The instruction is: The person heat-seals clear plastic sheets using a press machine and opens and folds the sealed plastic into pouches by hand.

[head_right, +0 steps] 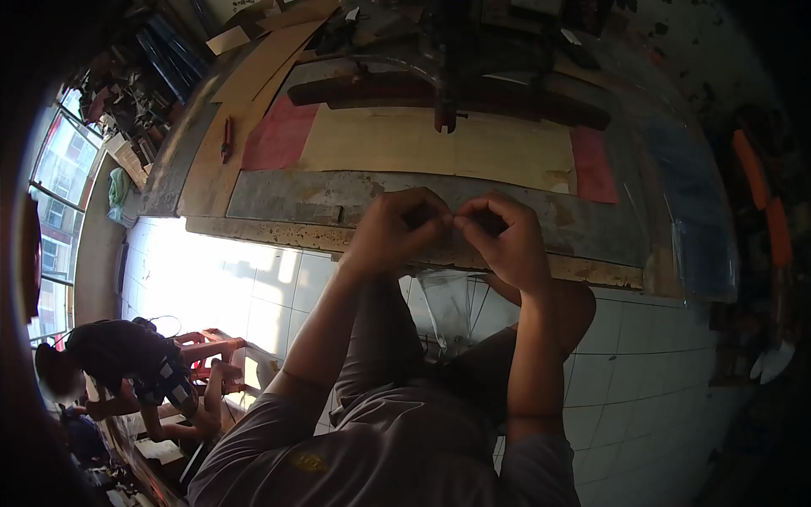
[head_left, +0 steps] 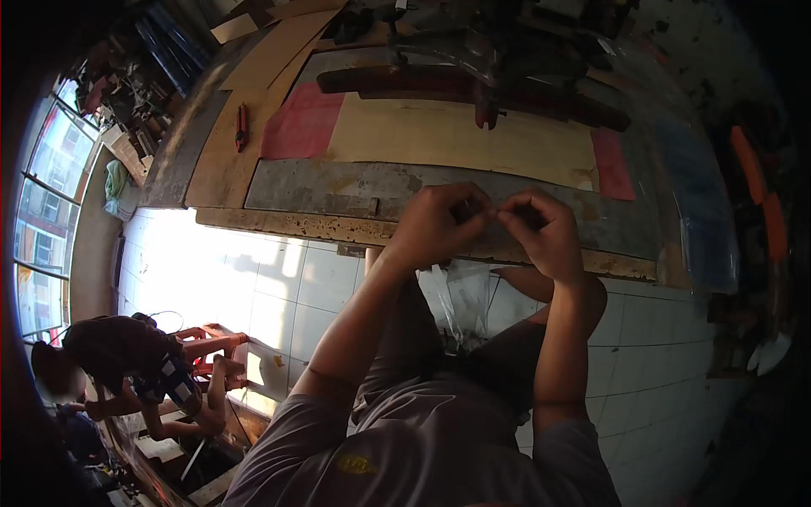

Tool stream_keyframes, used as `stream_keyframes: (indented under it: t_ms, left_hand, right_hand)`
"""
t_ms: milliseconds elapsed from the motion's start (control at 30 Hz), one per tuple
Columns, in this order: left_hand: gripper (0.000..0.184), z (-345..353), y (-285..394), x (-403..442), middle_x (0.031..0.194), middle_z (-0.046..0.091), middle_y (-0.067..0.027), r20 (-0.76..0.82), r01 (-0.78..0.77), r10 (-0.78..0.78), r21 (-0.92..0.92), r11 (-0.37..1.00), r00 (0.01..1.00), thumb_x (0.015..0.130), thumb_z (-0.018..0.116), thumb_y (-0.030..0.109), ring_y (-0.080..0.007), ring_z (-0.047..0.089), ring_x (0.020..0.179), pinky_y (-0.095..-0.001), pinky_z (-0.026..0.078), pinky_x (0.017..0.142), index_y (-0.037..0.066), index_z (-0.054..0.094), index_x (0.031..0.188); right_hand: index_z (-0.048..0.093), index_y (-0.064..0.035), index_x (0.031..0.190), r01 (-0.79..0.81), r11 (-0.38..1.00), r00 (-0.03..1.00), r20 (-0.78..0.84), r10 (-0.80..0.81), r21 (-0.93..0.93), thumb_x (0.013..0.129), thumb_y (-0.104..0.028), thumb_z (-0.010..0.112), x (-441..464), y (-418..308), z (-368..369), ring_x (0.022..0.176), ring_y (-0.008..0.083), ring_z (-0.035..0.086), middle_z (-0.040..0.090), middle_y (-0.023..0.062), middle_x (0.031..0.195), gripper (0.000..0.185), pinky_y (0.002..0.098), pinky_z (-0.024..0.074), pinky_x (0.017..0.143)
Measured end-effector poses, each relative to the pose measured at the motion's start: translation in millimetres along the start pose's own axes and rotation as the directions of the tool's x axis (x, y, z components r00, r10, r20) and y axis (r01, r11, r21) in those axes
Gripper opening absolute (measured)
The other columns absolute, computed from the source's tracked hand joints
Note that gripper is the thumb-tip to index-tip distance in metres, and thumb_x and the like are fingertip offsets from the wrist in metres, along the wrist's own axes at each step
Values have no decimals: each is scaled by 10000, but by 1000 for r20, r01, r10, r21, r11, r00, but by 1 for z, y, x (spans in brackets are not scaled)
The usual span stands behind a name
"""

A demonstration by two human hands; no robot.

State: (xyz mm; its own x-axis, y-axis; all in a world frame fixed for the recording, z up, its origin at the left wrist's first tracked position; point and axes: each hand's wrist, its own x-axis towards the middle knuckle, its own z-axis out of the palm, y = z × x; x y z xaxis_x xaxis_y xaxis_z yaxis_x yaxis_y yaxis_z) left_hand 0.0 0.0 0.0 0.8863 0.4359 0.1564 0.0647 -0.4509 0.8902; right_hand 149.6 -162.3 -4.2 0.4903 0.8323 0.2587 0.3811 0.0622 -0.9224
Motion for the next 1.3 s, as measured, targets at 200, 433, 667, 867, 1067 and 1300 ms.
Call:
stream_keyframes:
  t_ms: [200,433,667,867,1067,1300]
  left_hand:
    - [162,-5,2,2,846,769,-53,9,12,-12,-24,1000,1000,931,746,155,-93,716,812,-287,562,762,13,752,1007]
    - [167,-5,-10,1,890,766,-52,-16,39,-43,-190,981,999,937,743,152,-99,710,836,-284,563,773,-6,745,991]
    - [168,-8,-2,-1,906,765,-63,-107,32,-50,-162,986,993,939,743,153,-103,706,874,-283,549,821,-6,738,991]
    - [183,-7,-4,-1,881,753,-36,-169,56,-95,-221,974,981,946,761,177,-81,682,843,-265,530,792,0,733,984]
    - [225,-5,-8,0,857,732,-8,-211,38,-92,-250,967,973,979,769,232,-74,661,808,-261,521,775,14,718,1007]
    - [234,-6,0,-1,900,734,-21,-252,39,-111,-273,961,961,1002,753,240,-73,661,859,-263,524,797,10,716,1021]
  right_hand:
    - [703,-22,989,-74,997,997,21,73,21,967,-101,733,3,-3,3,789,55,584,688,-5,867,87,236,472,737]
    - [687,-28,980,-124,988,992,31,122,88,984,-128,725,2,1,-1,753,21,516,626,-54,827,108,218,423,693]
    - [685,-30,969,-93,978,995,-23,98,185,999,-137,714,2,9,-3,746,9,505,612,-62,799,115,205,410,684]
    - [675,-28,994,-144,958,985,-60,164,247,1029,-148,689,1,2,-4,726,10,501,602,-62,800,125,204,401,664]
    - [676,-48,1026,-138,958,979,-112,170,250,1043,-161,682,1,4,-4,723,7,511,616,-58,819,115,199,412,639]
    - [680,-56,1053,-101,962,982,-131,138,252,1053,-195,682,1,8,-4,743,14,541,634,-54,853,140,199,453,657]
